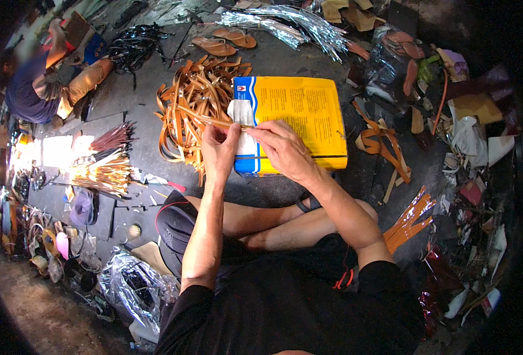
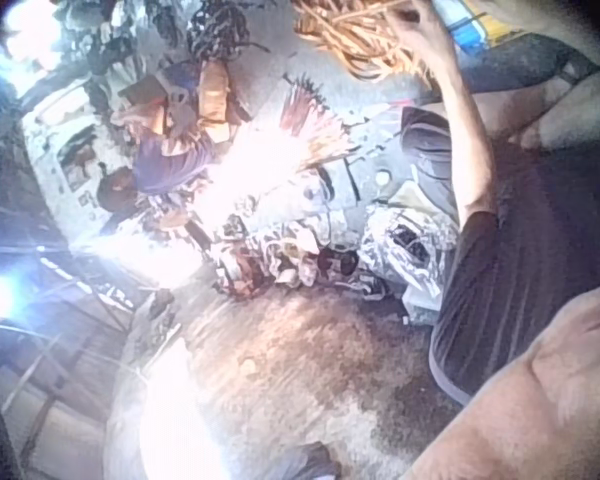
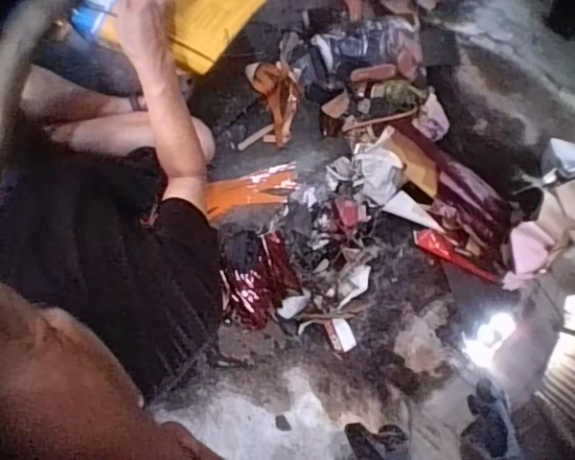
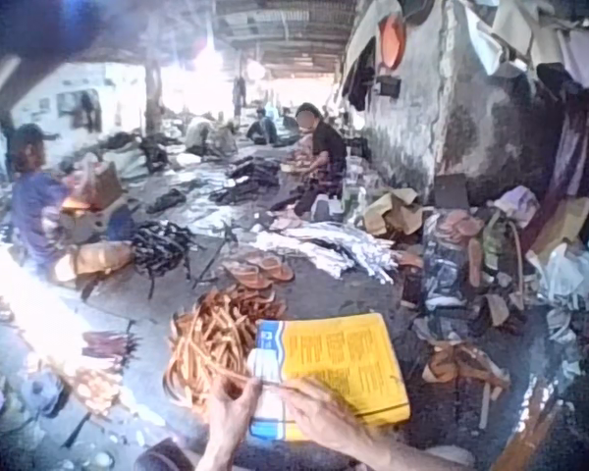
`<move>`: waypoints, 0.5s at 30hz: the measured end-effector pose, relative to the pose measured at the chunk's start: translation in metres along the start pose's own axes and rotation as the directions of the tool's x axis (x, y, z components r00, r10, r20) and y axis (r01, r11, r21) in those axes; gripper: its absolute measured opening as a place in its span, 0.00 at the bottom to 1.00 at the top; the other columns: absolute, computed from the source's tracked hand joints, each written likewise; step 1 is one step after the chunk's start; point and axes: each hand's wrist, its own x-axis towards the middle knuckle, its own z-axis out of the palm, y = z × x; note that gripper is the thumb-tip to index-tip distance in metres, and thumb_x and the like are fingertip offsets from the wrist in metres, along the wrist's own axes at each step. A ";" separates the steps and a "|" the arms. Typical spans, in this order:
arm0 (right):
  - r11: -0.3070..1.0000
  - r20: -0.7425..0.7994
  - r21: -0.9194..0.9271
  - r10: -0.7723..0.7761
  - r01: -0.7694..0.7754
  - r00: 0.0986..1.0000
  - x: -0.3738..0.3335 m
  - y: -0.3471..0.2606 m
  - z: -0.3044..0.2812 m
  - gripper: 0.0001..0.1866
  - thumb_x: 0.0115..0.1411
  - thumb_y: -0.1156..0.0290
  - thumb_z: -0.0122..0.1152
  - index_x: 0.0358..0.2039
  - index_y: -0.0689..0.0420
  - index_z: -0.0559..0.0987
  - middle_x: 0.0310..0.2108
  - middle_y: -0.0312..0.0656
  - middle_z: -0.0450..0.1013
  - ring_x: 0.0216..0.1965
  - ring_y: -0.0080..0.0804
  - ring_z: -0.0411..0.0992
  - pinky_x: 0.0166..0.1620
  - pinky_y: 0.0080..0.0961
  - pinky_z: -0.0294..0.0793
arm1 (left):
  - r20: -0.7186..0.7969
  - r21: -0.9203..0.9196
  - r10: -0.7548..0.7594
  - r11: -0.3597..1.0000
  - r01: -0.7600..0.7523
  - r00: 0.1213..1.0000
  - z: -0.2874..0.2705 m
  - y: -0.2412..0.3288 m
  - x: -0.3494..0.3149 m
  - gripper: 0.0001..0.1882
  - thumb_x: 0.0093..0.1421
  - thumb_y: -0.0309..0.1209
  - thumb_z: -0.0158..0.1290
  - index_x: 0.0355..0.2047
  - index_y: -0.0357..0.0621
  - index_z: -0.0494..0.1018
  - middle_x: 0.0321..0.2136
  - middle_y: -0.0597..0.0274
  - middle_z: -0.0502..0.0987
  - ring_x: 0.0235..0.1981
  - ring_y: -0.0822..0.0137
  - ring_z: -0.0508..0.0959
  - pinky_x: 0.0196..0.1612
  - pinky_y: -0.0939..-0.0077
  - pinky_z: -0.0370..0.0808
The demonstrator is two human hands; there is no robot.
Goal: The person sits on the floor and repeatedly wraps thin brown straps around a yellow and blue cardboard box. They handle the straps by hand, pulling them taut and folding them over the box to secure it.
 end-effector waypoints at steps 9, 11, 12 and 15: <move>0.973 0.124 -0.223 -0.033 0.060 0.992 0.000 -0.002 0.003 0.17 0.56 0.76 0.59 0.47 0.62 0.76 0.41 0.45 0.71 0.44 0.41 0.70 0.48 0.37 0.69 | -0.012 -0.217 -0.182 0.960 0.175 0.983 0.003 0.000 0.000 0.10 0.60 0.32 0.59 0.27 0.41 0.72 0.20 0.73 0.70 0.22 0.81 0.66 0.25 0.84 0.64; 0.956 0.117 -0.277 -0.069 0.099 0.991 0.003 -0.007 0.000 0.18 0.56 0.72 0.59 0.48 0.61 0.76 0.43 0.44 0.71 0.48 0.40 0.68 0.52 0.41 0.66 | 0.013 -0.367 -0.225 0.905 0.214 0.974 0.002 -0.009 0.003 0.09 0.60 0.32 0.59 0.28 0.43 0.73 0.21 0.73 0.71 0.21 0.81 0.66 0.25 0.85 0.63; 0.945 0.116 -0.306 -0.087 0.119 0.989 0.003 -0.007 -0.001 0.18 0.56 0.70 0.59 0.48 0.60 0.76 0.44 0.44 0.72 0.50 0.40 0.67 0.55 0.44 0.64 | 0.030 -0.440 -0.229 0.871 0.219 0.973 0.004 -0.010 0.004 0.08 0.60 0.32 0.59 0.28 0.43 0.73 0.21 0.72 0.72 0.21 0.81 0.67 0.25 0.85 0.63; 0.901 0.179 -0.378 -0.156 0.214 0.972 -0.002 0.005 0.004 0.18 0.59 0.66 0.58 0.49 0.59 0.76 0.51 0.42 0.71 0.56 0.39 0.64 0.62 0.47 0.56 | 0.065 -0.555 -0.285 0.786 0.272 0.956 0.007 -0.010 0.003 0.07 0.60 0.31 0.59 0.29 0.44 0.74 0.22 0.71 0.74 0.21 0.80 0.69 0.26 0.85 0.65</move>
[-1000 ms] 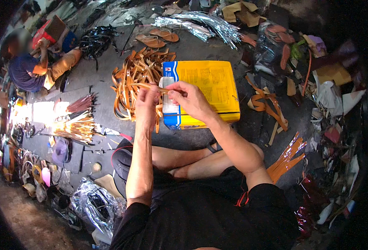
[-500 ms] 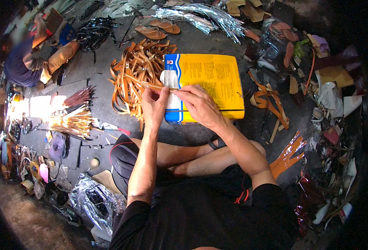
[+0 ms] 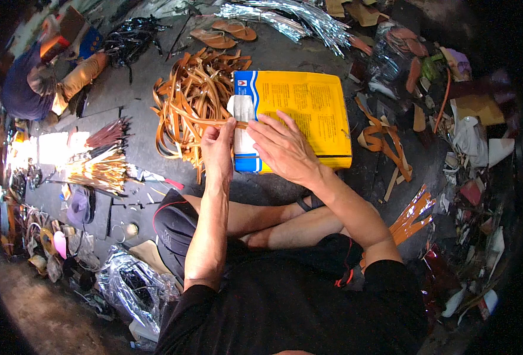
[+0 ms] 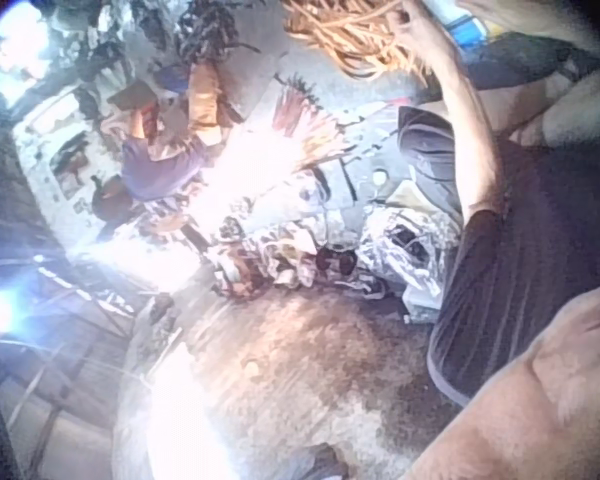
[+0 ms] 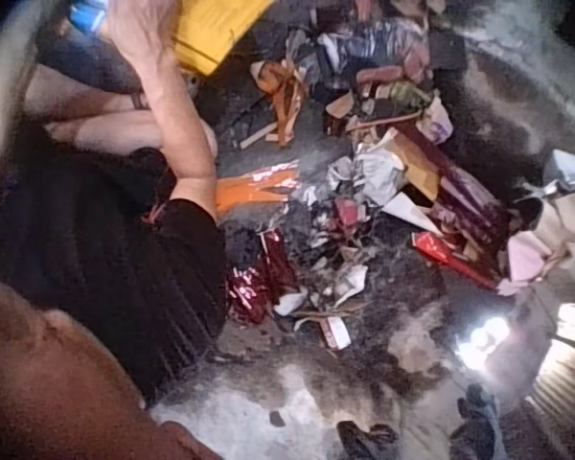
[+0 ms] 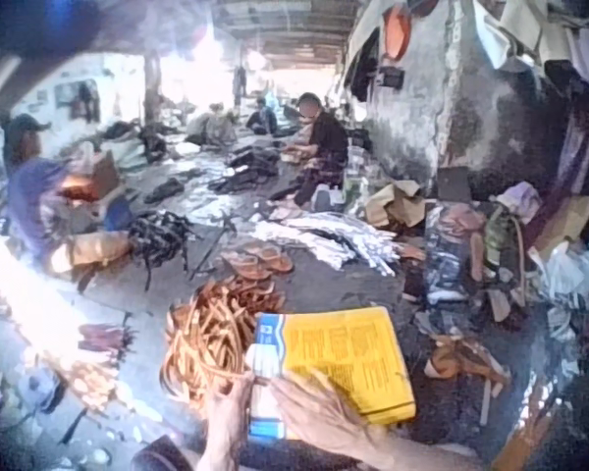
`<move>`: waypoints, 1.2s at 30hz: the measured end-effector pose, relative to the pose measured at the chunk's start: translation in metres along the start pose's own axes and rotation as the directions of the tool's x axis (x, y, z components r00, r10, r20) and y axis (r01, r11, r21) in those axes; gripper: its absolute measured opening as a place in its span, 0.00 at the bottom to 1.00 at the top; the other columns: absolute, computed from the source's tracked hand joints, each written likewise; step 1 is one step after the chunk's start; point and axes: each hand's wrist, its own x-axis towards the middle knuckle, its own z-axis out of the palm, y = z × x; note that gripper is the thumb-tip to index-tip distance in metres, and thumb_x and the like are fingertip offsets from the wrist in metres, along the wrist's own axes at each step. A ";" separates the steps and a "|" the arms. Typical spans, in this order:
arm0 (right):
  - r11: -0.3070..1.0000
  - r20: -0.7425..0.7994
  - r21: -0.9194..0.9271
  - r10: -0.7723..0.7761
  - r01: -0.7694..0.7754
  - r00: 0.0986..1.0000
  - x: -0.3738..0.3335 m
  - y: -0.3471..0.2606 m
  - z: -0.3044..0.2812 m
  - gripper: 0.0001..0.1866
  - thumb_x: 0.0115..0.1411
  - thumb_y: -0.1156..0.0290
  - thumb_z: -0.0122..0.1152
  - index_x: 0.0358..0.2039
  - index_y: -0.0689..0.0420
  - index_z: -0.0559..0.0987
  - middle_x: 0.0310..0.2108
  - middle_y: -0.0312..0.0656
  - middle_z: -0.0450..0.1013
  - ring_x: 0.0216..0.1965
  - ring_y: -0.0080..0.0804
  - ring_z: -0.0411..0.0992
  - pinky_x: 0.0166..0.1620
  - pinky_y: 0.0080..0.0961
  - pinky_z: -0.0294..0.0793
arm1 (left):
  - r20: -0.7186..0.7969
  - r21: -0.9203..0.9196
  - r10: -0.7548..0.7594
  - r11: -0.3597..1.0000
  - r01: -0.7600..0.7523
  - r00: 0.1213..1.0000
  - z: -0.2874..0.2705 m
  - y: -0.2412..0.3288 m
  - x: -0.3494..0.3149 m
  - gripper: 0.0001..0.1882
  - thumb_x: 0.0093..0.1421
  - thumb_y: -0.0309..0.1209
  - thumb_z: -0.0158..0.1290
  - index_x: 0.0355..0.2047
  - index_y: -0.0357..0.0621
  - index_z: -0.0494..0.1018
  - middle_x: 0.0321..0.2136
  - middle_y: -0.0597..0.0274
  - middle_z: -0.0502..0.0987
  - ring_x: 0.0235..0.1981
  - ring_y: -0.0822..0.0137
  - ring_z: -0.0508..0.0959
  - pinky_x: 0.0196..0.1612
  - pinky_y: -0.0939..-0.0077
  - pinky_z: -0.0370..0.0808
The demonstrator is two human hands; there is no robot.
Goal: The person sits on the floor and repeatedly wraps thin brown straps around a yellow and blue cardboard box. They handle the straps by hand, pulling them taut and folding them over the box to secure it.
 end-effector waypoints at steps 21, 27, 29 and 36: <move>0.834 -0.137 0.522 0.287 -0.177 0.948 0.034 -0.015 -0.004 0.21 0.63 0.69 0.54 0.56 0.59 0.70 0.53 0.50 0.70 0.55 0.47 0.68 0.57 0.37 0.66 | 0.061 -0.032 -0.037 0.999 0.039 0.997 -0.027 0.050 -0.011 0.04 0.61 0.31 0.58 0.33 0.46 0.75 0.28 0.72 0.77 0.26 0.81 0.73 0.33 0.89 0.70; 0.666 0.137 0.647 0.377 -0.371 0.916 0.023 -0.057 0.012 0.13 0.63 0.62 0.53 0.31 0.58 0.79 0.23 0.56 0.73 0.26 0.54 0.75 0.28 0.43 0.71 | 0.153 0.100 0.017 0.994 -0.033 0.988 -0.038 0.088 -0.031 0.12 0.65 0.35 0.49 0.44 0.43 0.74 0.36 0.68 0.78 0.37 0.76 0.76 0.41 0.80 0.71; 0.652 0.165 0.641 0.399 -0.406 0.902 -0.008 -0.069 -0.007 0.14 0.62 0.60 0.55 0.27 0.58 0.78 0.19 0.56 0.72 0.24 0.55 0.74 0.28 0.47 0.70 | 0.244 0.222 0.028 0.972 -0.084 0.969 -0.100 0.095 0.016 0.16 0.66 0.37 0.48 0.50 0.43 0.71 0.39 0.64 0.78 0.40 0.73 0.76 0.45 0.78 0.70; 0.523 0.131 0.628 0.659 -0.576 0.741 -0.154 -0.032 -0.103 0.17 0.59 0.64 0.65 0.46 0.60 0.78 0.30 0.42 0.79 0.30 0.24 0.78 0.34 0.22 0.77 | 0.398 0.468 0.212 0.790 -0.396 0.893 -0.013 0.178 0.042 0.25 0.67 0.36 0.50 0.61 0.42 0.62 0.41 0.58 0.76 0.42 0.70 0.74 0.49 0.76 0.70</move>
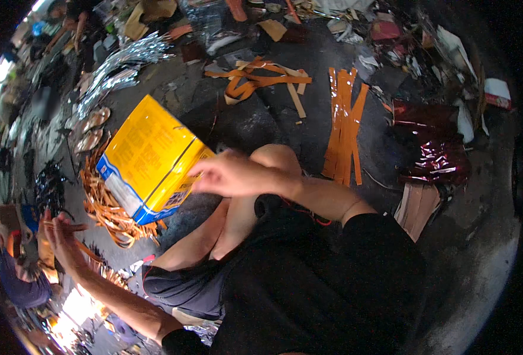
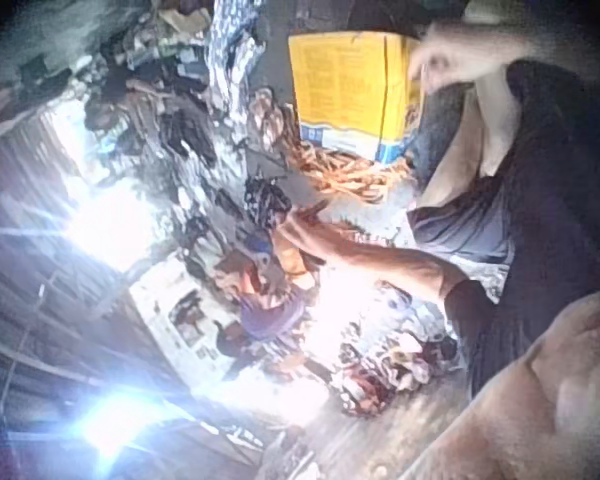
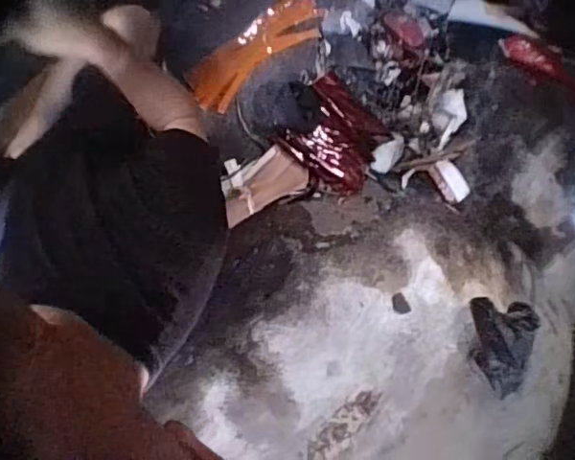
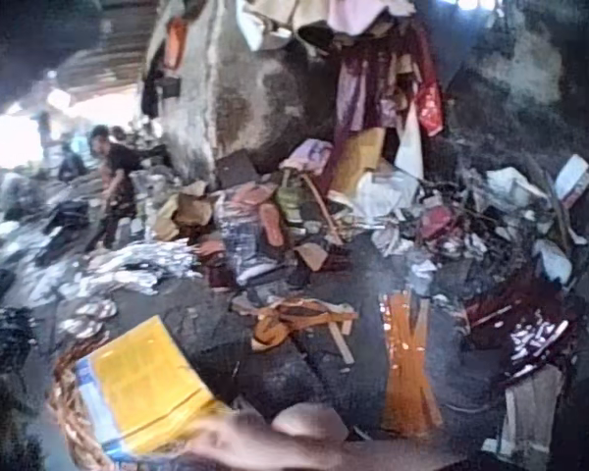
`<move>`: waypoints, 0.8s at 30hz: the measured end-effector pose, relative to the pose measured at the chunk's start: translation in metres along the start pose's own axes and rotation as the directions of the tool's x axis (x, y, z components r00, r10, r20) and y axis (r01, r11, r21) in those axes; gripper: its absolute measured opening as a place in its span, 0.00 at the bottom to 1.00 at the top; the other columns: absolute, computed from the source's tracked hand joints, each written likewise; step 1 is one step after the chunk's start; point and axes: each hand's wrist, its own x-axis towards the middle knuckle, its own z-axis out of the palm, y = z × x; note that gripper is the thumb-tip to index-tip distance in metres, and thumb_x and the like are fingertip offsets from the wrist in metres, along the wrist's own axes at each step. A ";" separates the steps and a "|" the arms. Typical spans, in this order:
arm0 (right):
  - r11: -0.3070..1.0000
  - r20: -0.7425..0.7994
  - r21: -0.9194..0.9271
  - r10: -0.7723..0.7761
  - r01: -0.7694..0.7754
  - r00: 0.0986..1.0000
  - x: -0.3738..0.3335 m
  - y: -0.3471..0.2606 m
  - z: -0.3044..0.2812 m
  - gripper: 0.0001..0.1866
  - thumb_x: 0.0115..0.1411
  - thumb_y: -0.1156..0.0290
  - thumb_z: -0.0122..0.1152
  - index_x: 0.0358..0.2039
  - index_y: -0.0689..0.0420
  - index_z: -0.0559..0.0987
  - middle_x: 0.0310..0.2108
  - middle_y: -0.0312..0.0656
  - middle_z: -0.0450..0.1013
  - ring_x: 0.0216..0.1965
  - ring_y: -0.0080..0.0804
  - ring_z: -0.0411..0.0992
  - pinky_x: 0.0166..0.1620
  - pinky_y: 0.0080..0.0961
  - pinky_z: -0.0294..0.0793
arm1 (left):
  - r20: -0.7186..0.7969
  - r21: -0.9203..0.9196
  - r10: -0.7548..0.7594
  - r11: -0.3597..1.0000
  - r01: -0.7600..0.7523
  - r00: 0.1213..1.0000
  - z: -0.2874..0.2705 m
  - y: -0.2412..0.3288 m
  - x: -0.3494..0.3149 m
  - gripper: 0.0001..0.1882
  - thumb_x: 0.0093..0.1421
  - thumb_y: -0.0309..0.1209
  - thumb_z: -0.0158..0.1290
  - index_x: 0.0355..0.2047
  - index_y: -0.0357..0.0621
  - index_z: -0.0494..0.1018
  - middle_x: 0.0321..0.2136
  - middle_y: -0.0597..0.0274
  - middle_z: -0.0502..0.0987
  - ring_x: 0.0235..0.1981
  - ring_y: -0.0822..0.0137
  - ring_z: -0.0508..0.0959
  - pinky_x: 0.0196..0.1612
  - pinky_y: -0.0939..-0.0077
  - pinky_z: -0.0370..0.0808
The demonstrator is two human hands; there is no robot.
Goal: The person sits on the floor and repeatedly wraps thin brown straps around a yellow and blue cardboard box. They handle the straps by hand, pulling them taut and folding them over the box to secure it.
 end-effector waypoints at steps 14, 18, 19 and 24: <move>0.460 -0.376 -0.847 -0.161 -0.268 0.913 0.070 0.252 -0.093 0.20 0.60 0.56 0.57 0.48 0.54 0.76 0.51 0.47 0.68 0.56 0.46 0.62 0.59 0.53 0.52 | 0.044 0.286 0.030 0.957 -0.042 0.999 0.112 -0.008 -0.079 0.18 0.66 0.34 0.51 0.52 0.35 0.72 0.46 0.59 0.77 0.44 0.70 0.76 0.48 0.77 0.72; 0.989 -0.668 -0.143 -0.115 0.024 0.735 0.112 0.208 -0.125 0.11 0.68 0.63 0.50 0.39 0.57 0.75 0.25 0.36 0.70 0.26 0.24 0.70 0.31 0.25 0.70 | -0.019 0.142 -0.073 0.987 0.075 0.997 0.101 -0.010 -0.113 0.18 0.66 0.34 0.50 0.52 0.38 0.73 0.41 0.63 0.78 0.41 0.72 0.76 0.47 0.78 0.72; 0.995 -0.701 -0.020 -0.080 0.093 0.709 0.115 0.180 -0.137 0.14 0.68 0.60 0.49 0.41 0.58 0.74 0.24 0.31 0.67 0.26 0.16 0.66 0.30 0.19 0.68 | -0.052 0.110 -0.105 0.988 0.110 0.993 0.103 -0.008 -0.120 0.16 0.66 0.34 0.50 0.50 0.38 0.74 0.41 0.63 0.78 0.41 0.73 0.76 0.47 0.78 0.72; 0.996 -0.251 -0.091 -0.045 0.023 0.967 0.083 0.026 -0.161 0.11 0.65 0.66 0.53 0.36 0.61 0.78 0.28 0.33 0.72 0.29 0.20 0.68 0.36 0.22 0.69 | 0.301 0.056 -0.049 0.998 0.034 0.952 0.171 0.012 -0.121 0.14 0.66 0.30 0.49 0.51 0.37 0.71 0.47 0.60 0.76 0.50 0.68 0.75 0.55 0.75 0.69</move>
